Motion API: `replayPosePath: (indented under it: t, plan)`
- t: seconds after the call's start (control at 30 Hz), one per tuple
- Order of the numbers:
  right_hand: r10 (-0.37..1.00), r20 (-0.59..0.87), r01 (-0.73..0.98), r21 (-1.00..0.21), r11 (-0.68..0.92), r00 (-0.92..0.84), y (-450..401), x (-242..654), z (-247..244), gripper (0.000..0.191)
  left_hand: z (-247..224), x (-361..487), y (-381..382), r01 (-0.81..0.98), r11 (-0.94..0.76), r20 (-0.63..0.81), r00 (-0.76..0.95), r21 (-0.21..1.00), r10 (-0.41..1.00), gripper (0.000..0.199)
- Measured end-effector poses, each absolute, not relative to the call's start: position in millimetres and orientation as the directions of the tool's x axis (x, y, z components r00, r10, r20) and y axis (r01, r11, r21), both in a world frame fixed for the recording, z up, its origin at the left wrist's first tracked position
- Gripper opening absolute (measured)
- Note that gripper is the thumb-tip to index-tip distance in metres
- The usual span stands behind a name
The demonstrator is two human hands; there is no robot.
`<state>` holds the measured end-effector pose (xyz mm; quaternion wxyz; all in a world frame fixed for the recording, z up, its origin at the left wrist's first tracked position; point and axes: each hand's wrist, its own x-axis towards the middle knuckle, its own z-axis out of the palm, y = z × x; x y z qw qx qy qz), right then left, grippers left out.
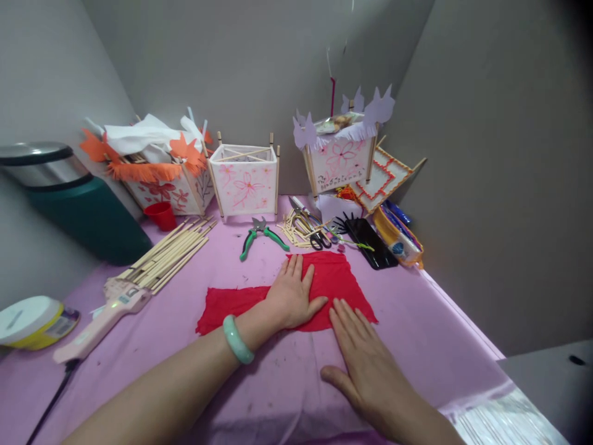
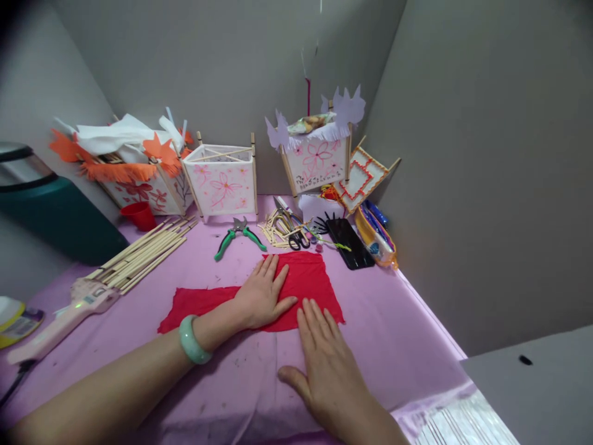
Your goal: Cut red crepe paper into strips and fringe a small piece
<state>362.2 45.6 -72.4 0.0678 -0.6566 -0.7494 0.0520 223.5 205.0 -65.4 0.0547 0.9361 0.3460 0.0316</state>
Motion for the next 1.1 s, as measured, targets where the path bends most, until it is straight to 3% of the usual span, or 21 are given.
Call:
replayPosePath:
  t: [0.1,0.2,0.3,0.4,0.5,0.6,0.67,0.77,0.9,1.0,1.1]
  plan:
    - [0.996,0.052,0.988,-0.134,0.073,-0.066,39,370,-84,0.081,-68,224,205,0.646,-0.751,0.024,0.756,0.135,0.654,0.083]
    - [0.979,0.199,0.995,-0.081,0.054,-0.037,33,388,-91,0.076,-68,224,209,0.628,-0.756,0.035,0.764,0.185,0.644,0.084]
    - [0.923,0.386,0.993,-0.108,0.052,-0.006,37,394,-82,0.052,-60,216,213,0.546,-0.78,0.122,0.79,0.304,0.601,0.071]
    - [0.884,0.464,0.961,-0.213,0.174,-0.057,49,386,-62,0.027,-43,198,211,0.451,-0.78,0.259,0.766,0.435,0.588,0.042]
    - [0.889,0.4,0.898,-0.272,0.347,-0.222,63,375,-50,0.021,-30,174,196,0.364,-0.791,0.174,0.849,0.491,0.499,0.027]
    - [0.893,0.329,0.869,-0.286,0.404,-0.307,76,372,-51,0.017,-29,154,177,0.38,-0.799,0.084,0.88,0.465,0.468,0.017]
    - [0.899,0.307,0.871,-0.286,0.4,-0.312,82,372,-57,0.016,-33,148,167,0.433,-0.782,0.057,0.859,0.448,0.508,0.01]
    - [0.917,0.291,0.886,-0.295,0.357,-0.273,88,373,-63,0.02,-37,151,160,0.514,-0.749,0.027,0.817,0.418,0.576,0.015]
    - [0.969,0.177,0.89,-0.393,0.232,-0.174,95,371,-61,0.021,-35,164,159,0.619,-0.704,-0.017,0.755,0.347,0.656,0.016]
    - [0.983,0.099,0.893,-0.412,0.183,-0.155,99,371,-56,0.023,-34,171,160,0.653,-0.692,-0.028,0.733,0.308,0.679,0.009]
    - [0.986,0.07,0.893,-0.418,0.169,-0.154,99,371,-51,0.024,-36,172,162,0.658,-0.706,-0.023,0.735,0.261,0.677,0.016]
